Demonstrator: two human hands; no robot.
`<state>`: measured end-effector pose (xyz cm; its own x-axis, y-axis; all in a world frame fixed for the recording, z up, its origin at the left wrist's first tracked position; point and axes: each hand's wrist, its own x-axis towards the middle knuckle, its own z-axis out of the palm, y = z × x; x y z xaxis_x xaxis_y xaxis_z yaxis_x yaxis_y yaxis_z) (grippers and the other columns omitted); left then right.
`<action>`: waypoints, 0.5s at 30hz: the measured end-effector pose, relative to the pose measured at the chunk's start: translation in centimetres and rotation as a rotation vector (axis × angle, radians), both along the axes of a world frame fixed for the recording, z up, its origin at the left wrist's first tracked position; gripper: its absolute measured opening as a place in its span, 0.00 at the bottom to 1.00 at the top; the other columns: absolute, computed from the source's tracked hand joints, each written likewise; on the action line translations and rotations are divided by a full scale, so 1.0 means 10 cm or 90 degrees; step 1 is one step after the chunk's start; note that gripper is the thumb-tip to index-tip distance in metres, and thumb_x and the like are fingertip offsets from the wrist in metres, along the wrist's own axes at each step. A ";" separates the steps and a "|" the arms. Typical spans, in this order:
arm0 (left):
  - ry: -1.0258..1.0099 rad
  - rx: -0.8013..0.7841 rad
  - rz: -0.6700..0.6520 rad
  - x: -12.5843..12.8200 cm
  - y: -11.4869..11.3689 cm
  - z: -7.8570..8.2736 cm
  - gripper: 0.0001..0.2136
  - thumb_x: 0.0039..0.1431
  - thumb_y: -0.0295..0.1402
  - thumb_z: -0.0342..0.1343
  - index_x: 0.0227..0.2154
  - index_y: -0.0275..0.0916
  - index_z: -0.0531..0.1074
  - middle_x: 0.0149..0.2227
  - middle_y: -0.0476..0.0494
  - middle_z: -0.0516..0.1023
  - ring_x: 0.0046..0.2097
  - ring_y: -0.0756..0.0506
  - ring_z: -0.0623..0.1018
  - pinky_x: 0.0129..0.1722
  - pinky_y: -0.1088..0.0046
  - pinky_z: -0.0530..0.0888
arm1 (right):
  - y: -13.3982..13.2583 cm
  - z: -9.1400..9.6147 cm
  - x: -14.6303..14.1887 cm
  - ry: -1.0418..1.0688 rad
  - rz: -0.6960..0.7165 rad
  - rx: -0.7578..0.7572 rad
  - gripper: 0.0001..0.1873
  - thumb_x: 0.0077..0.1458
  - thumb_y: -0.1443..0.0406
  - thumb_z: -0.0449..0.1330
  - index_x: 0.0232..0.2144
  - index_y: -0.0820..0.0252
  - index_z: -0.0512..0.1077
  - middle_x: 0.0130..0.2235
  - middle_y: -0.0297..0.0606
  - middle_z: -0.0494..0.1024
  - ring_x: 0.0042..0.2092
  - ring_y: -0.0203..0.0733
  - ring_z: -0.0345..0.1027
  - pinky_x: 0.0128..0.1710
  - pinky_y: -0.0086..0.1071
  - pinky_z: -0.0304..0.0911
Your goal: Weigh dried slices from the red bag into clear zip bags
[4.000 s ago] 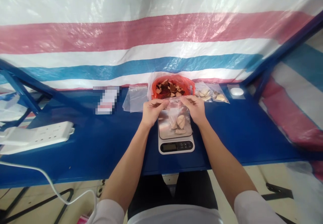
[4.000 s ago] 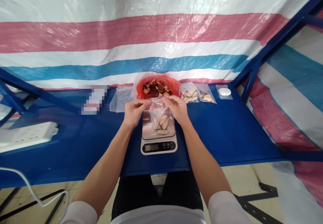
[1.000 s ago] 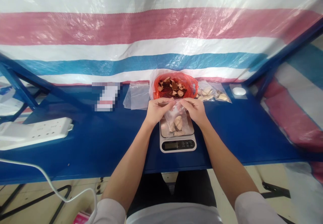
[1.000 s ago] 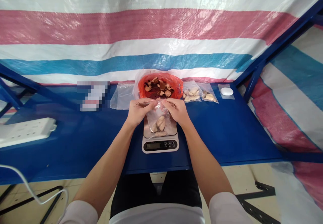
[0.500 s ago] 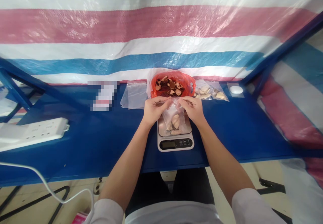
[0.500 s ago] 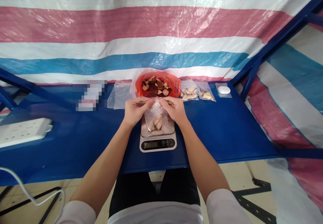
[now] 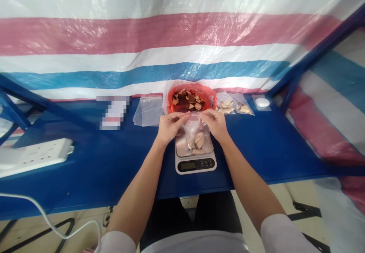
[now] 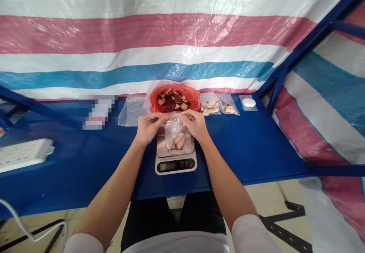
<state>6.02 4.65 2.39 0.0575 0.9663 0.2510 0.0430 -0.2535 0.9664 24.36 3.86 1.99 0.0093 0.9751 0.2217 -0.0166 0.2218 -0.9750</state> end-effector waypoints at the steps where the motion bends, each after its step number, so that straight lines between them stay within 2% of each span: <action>1: 0.000 -0.001 -0.004 0.00 0.00 0.00 0.12 0.49 0.42 0.69 0.31 0.38 0.83 0.26 0.46 0.82 0.28 0.48 0.78 0.31 0.74 0.75 | -0.01 0.00 -0.01 0.002 0.007 -0.013 0.13 0.49 0.55 0.65 0.25 0.58 0.75 0.21 0.31 0.75 0.22 0.36 0.68 0.22 0.30 0.66; 5: -0.006 -0.024 -0.018 0.01 -0.02 0.02 0.13 0.49 0.43 0.68 0.32 0.37 0.83 0.26 0.45 0.83 0.28 0.47 0.79 0.34 0.72 0.76 | -0.02 -0.01 -0.02 -0.003 0.037 -0.049 0.15 0.49 0.52 0.66 0.29 0.58 0.77 0.25 0.33 0.77 0.25 0.38 0.70 0.22 0.29 0.68; 10: -0.029 -0.049 -0.044 -0.01 0.00 0.01 0.12 0.49 0.42 0.68 0.30 0.37 0.83 0.31 0.43 0.84 0.34 0.45 0.81 0.41 0.69 0.76 | -0.02 0.01 0.00 -0.024 0.024 -0.014 0.16 0.51 0.53 0.65 0.22 0.59 0.75 0.22 0.32 0.75 0.22 0.33 0.65 0.22 0.28 0.65; 15: -0.029 -0.024 -0.044 -0.02 0.00 0.03 0.12 0.52 0.41 0.67 0.24 0.37 0.81 0.24 0.46 0.81 0.30 0.46 0.79 0.38 0.70 0.76 | -0.01 0.03 0.03 0.013 0.033 -0.035 0.16 0.50 0.54 0.66 0.21 0.59 0.75 0.22 0.31 0.75 0.22 0.34 0.65 0.21 0.28 0.64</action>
<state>5.78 4.64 2.69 0.1133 0.9694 0.2179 -0.0174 -0.2173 0.9759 24.66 3.75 2.32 -0.0379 0.9852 0.1673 -0.0470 0.1655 -0.9851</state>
